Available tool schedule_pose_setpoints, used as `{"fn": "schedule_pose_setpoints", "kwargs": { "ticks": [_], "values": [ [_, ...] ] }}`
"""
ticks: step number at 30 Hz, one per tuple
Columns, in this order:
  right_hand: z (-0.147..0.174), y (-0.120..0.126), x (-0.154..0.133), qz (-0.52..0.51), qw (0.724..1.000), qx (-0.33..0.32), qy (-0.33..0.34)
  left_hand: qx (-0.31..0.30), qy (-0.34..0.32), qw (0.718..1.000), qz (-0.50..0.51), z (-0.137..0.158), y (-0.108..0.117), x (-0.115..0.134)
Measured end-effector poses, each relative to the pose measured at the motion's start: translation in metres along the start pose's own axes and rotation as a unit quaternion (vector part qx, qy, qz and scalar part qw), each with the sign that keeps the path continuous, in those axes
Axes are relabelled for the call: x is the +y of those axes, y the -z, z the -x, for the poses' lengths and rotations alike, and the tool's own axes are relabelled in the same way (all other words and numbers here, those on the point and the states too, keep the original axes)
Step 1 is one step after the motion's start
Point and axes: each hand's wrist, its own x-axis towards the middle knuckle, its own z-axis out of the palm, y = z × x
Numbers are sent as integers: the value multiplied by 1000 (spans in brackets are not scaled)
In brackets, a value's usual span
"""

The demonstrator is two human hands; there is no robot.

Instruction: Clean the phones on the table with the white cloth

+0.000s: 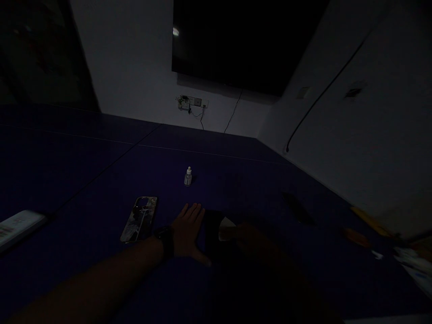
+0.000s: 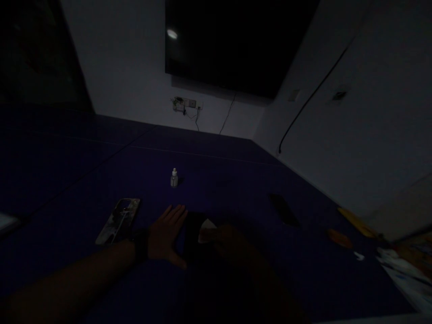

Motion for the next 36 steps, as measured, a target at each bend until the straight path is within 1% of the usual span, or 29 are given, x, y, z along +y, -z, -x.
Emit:
{"fn": "schedule_pose_setpoints", "kwargs": {
  "ticks": [4, 9, 12, 14, 16, 19, 21, 22, 26, 28, 30, 32, 34, 36],
  "values": [
    [-4, -2, -3, 12, 999, 11, -31, 11, -4, 1000, 1, 0, -3, 0],
    [-5, -2, -6, 22, 1000, -19, 6, 32, 9, 999, -20, 1, -7, 2],
    [-2, -1, 3, 22, 1000, -3, -9, 18, 0, 1000, -15, 1, -5, 1],
    [-3, -4, 8, 28, 999, 16, -31, 15, -2, 1000, -11, 1, -3, 0],
    [-5, -10, 8, 38, 998, 20, -42, 15, -1, 1000, -9, 1, -1, 1],
    [-5, -13, 3, 37, 999, -5, -4, 0, 3, 1000, -7, 1, 1, 2],
    [-1, -10, 2, 23, 999, -14, 23, -5, 8, 1000, -8, 0, 2, 3],
    [1, -8, 2, 19, 999, -10, 25, -4, 10, 1000, -9, 0, 2, 4],
    [3, -3, 3, 50, 998, 18, -32, -3, 2, 1000, -12, 0, 2, 3],
    [1, -3, 1, 58, 997, 8, -41, 0, -3, 1000, -15, 0, 2, 3],
    [-1, -5, -2, 43, 999, -11, -15, 1, -4, 1000, -18, 0, 2, 2],
    [0, -5, -2, 17, 1000, -13, 20, -10, -2, 1000, -17, 0, 3, 2],
    [3, -4, 4, -8, 999, 15, 43, -16, -1, 1000, -14, 0, 3, 1],
    [7, -3, 15, -12, 997, 58, 49, -13, -6, 1000, -13, 0, 2, 0]
  ]
}}
